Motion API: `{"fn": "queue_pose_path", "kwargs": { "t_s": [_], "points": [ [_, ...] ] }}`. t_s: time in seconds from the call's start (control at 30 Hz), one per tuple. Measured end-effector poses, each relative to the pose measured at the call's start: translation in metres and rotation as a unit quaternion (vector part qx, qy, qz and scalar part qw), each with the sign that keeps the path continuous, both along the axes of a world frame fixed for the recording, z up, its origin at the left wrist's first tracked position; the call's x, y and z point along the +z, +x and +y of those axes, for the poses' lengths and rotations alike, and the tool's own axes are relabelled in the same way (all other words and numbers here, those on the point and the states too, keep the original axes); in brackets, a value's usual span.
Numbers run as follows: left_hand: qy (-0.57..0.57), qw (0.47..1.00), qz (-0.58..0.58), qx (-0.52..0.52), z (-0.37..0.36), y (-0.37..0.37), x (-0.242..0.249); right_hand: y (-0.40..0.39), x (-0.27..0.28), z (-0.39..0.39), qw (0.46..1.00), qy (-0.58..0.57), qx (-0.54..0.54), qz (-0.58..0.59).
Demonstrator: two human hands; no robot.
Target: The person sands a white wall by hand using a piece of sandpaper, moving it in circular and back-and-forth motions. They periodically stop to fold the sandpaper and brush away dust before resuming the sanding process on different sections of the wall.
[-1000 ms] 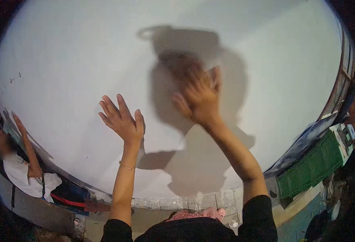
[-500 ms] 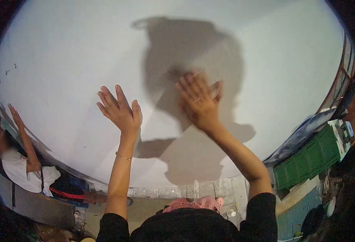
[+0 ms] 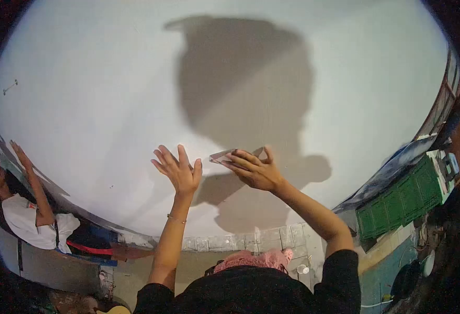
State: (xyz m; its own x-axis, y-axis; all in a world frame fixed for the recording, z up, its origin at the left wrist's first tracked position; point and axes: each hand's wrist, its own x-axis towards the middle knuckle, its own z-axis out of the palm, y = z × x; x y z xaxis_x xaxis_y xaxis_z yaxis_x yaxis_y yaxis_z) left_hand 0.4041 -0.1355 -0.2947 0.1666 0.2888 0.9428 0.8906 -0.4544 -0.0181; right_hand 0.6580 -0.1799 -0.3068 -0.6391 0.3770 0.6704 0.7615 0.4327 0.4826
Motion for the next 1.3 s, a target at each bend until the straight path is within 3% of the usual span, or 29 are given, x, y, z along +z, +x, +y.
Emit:
{"fn": "queue_pose_path", "kwargs": {
  "t_s": [0.1,0.17,0.2,0.23,0.3,0.43,0.5,0.57,0.63,0.7,0.83,0.9,0.97,1.07,1.17,1.2,1.23,1.3],
  "points": [
    [0.005,1.0,0.007,0.008,0.004,-0.006,-0.005,-0.003,0.01,-0.001,0.992,0.049,-0.074,0.09],
    [0.005,1.0,0.003,-0.002,0.004,-0.006,-0.005,-0.034,0.002,-0.008,0.943,-0.039,-0.005,0.33],
    [0.0,1.0,0.0,0.0,0.003,-0.005,-0.006,-0.046,-0.013,-0.012,0.957,-0.107,-0.035,0.269],
    [-0.004,1.0,-0.002,0.002,0.003,-0.007,-0.007,-0.052,-0.025,-0.014,0.99,-0.089,-0.05,0.095],
    [-0.015,1.0,0.002,-0.002,0.001,-0.011,-0.008,-0.05,-0.04,-0.005,1.0,-0.019,-0.016,0.009],
    [-0.009,1.0,0.004,0.013,0.006,-0.016,-0.01,-0.038,-0.036,0.0,0.996,-0.016,-0.064,0.066],
    [-0.009,1.0,-0.001,0.016,0.006,-0.015,-0.011,-0.05,-0.047,-0.006,0.959,-0.1,-0.004,0.264],
    [-0.007,1.0,-0.001,0.016,0.006,-0.015,-0.011,-0.059,-0.061,-0.017,0.962,-0.143,0.0,0.234],
    [-0.021,1.0,0.002,0.016,0.006,-0.016,-0.013,-0.06,-0.066,-0.024,0.981,-0.19,-0.021,0.038],
    [-0.018,1.0,0.002,0.014,0.006,-0.018,-0.014,-0.053,-0.069,-0.019,0.99,-0.137,-0.02,0.028],
    [-0.007,1.0,-0.014,0.015,0.009,-0.017,-0.016,-0.063,-0.072,-0.024,0.977,-0.145,-0.068,0.142],
    [-0.012,1.0,-0.025,0.007,0.009,-0.017,-0.017,-0.074,-0.076,-0.033,0.954,-0.274,-0.005,0.122],
    [-0.015,0.999,-0.033,0.0,0.009,-0.019,-0.018,-0.068,-0.082,-0.03,0.964,-0.252,-0.013,0.081],
    [-0.035,0.999,-0.032,0.001,0.007,-0.021,-0.023,-0.047,-0.078,-0.016,0.989,-0.086,-0.083,0.085],
    [-0.034,0.998,-0.047,-0.005,0.006,-0.02,-0.026,-0.021,-0.047,-0.003,0.967,-0.012,-0.137,0.214],
    [-0.037,0.998,-0.058,-0.009,0.005,-0.018,-0.025,-0.017,-0.024,-0.004,0.942,-0.012,-0.089,0.322],
    [-0.041,0.997,-0.07,-0.013,0.004,-0.015,-0.024,-0.014,0.0,-0.002,0.942,-0.011,-0.09,0.322],
    [-0.06,0.994,-0.087,-0.018,-0.001,-0.011,-0.022,-0.013,0.036,0.004,0.89,0.093,-0.099,0.435]
  ]
}}
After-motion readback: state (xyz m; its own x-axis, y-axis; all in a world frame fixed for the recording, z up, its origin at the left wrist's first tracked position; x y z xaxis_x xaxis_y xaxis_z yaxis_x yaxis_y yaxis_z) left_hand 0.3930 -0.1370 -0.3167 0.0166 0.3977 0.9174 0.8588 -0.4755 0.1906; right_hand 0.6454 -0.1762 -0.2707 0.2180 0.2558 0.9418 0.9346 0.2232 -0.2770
